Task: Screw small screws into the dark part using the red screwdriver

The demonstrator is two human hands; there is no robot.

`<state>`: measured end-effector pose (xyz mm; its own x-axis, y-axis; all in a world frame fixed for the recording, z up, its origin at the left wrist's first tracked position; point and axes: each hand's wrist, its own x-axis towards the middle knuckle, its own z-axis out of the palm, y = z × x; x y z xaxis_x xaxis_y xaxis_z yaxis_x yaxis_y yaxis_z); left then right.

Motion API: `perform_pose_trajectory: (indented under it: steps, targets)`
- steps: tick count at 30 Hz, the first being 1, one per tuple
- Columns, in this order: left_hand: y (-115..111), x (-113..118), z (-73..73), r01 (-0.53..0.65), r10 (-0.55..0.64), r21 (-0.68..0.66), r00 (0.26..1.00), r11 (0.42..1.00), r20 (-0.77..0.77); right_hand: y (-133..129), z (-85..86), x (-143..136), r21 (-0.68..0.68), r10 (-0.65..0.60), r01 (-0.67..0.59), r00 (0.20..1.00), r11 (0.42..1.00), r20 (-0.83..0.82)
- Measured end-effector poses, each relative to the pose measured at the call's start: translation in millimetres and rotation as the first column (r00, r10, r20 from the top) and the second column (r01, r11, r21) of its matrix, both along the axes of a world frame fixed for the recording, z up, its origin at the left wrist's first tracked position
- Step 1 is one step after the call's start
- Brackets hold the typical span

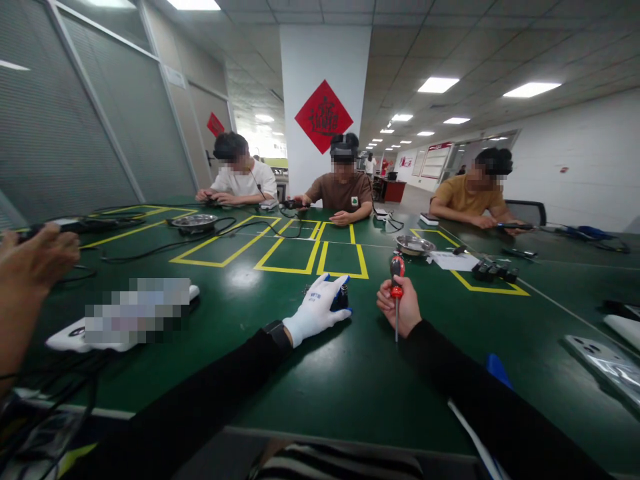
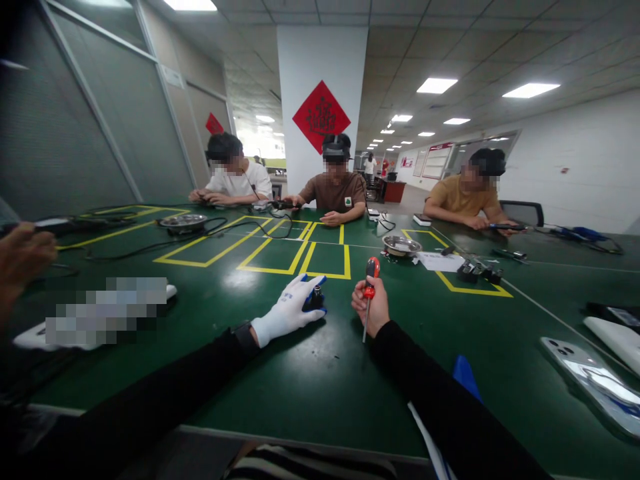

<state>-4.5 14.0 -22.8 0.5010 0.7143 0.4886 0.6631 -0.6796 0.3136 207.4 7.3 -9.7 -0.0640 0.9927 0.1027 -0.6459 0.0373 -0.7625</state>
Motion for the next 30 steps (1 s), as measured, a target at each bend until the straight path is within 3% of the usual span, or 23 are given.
perform_pose_trajectory:
  steps: [5, 7, 8, 10, 12, 14, 16, 18, 21, 25, 30]
  targets:
    - [-1, -8, 13.4, 0.144, -0.144, -0.023, 0.990, 0.989, 0.010, 0, 2.0, 3, 0.089, -0.141, 0.146, 0.988, 0.985, -0.065]
    - [2, -17, 18.9, 0.141, -0.142, 0.013, 0.987, 0.990, 0.082, 0, 3.6, 5, 0.098, -0.178, 0.182, 0.983, 0.978, -0.053]
    - [7, -22, 19.9, 0.094, -0.099, 0.043, 0.985, 0.995, 0.142, 0, 4.5, 5, 0.097, -0.202, 0.205, 0.979, 0.974, -0.039]
    - [22, -34, 17.0, -0.113, 0.085, 0.085, 0.956, 0.990, 0.280, 1, 6.2, 5, 0.098, -0.285, 0.283, 0.959, 0.954, 0.000]
    - [42, -48, 8.3, -0.360, 0.317, 0.059, 0.879, 0.931, 0.355, 3, 7.7, 4, 0.110, -0.406, 0.400, 0.913, 0.910, 0.041]
    - [62, -60, -3.1, -0.492, 0.464, 0.009, 0.826, 0.870, 0.320, 4, 9.3, 2, 0.130, -0.507, 0.496, 0.860, 0.858, 0.066]
    - [76, -69, -13.5, -0.537, 0.532, -0.046, 0.814, 0.842, 0.234, 5, 10.4, 1, 0.161, -0.550, 0.534, 0.832, 0.830, 0.075]
    - [82, -73, -20.3, -0.546, 0.553, -0.089, 0.814, 0.833, 0.176, 5, 10.3, -1, 0.199, -0.537, 0.513, 0.838, 0.835, 0.093]
    - [80, -73, -22.7, -0.533, 0.551, -0.144, 0.820, 0.834, 0.156, 3, 6.8, -2, 0.201, -0.443, 0.409, 0.881, 0.890, 0.165]
    - [72, -72, -20.0, -0.523, 0.546, -0.203, 0.834, 0.828, 0.082, 1, -0.7, -4, 0.116, -0.277, 0.254, 0.925, 0.960, 0.262]
    - [72, -69, -19.7, -0.507, 0.498, -0.165, 0.862, 0.846, -0.095, -2, -2.0, -6, -0.007, -0.097, 0.105, 0.940, 0.994, 0.327]
